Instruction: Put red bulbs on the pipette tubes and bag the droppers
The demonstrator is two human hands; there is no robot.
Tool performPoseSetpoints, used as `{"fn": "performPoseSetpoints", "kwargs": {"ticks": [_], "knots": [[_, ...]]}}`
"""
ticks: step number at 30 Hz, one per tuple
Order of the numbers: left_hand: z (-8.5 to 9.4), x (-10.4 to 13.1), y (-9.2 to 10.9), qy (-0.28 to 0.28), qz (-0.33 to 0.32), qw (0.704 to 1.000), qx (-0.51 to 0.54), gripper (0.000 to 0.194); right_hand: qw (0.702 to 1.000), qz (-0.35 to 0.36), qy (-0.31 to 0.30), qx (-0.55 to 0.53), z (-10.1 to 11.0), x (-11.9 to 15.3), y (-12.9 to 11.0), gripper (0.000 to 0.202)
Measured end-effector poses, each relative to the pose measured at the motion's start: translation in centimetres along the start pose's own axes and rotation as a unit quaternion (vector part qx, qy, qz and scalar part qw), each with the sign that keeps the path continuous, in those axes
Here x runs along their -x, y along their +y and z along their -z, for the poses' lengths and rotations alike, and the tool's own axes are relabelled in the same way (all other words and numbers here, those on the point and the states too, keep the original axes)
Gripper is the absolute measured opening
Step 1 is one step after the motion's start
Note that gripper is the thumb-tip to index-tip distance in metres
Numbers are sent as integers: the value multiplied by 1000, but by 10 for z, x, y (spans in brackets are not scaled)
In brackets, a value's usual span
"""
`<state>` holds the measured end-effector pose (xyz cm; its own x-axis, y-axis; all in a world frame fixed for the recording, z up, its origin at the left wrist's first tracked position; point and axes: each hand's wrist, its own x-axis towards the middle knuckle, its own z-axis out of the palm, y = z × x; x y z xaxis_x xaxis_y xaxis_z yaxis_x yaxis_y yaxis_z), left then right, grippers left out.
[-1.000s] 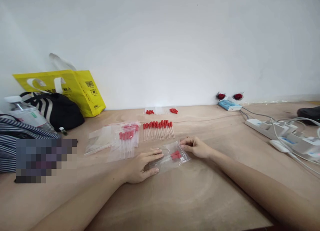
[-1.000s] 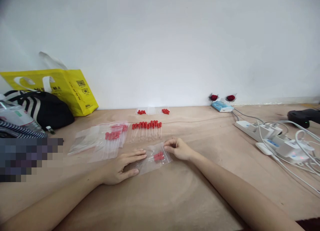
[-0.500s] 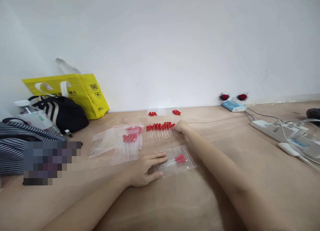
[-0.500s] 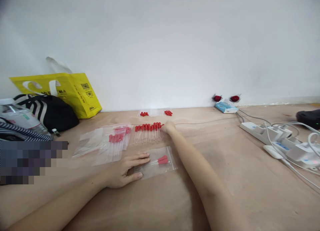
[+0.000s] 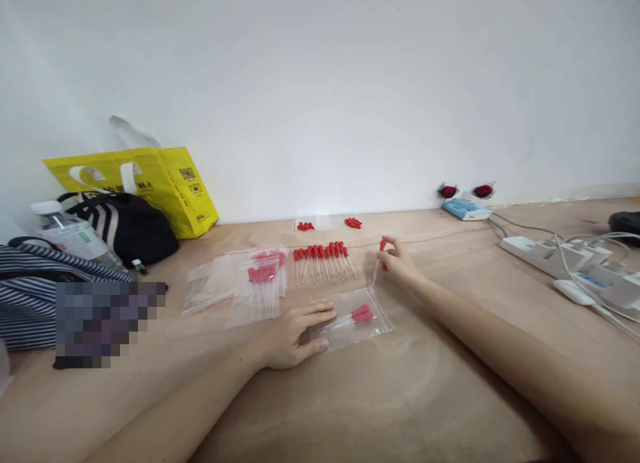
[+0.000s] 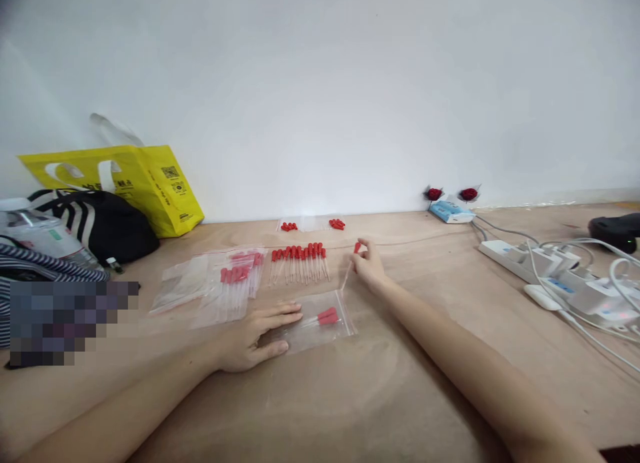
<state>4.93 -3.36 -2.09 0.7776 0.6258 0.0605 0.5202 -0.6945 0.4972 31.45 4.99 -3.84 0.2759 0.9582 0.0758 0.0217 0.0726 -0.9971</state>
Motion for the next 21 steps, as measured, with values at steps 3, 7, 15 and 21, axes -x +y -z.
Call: {"fn": "performPoseSetpoints", "kwargs": {"ticks": [3,7,15,21], "knots": [[0,0,0,-1,2,1000,0,45,999,27,12,-36,24,26,8,45],[0,-1,0,-2,0,1000,-8,45,994,10,52,-97,29,45,13,45],[-1,-1,1,4,8,1000,-23,52,989,-28,5,-144,15,58,10,38],[0,-1,4,1,16,1000,-22,54,989,-15,-119,-88,14,67,9,36]]}}
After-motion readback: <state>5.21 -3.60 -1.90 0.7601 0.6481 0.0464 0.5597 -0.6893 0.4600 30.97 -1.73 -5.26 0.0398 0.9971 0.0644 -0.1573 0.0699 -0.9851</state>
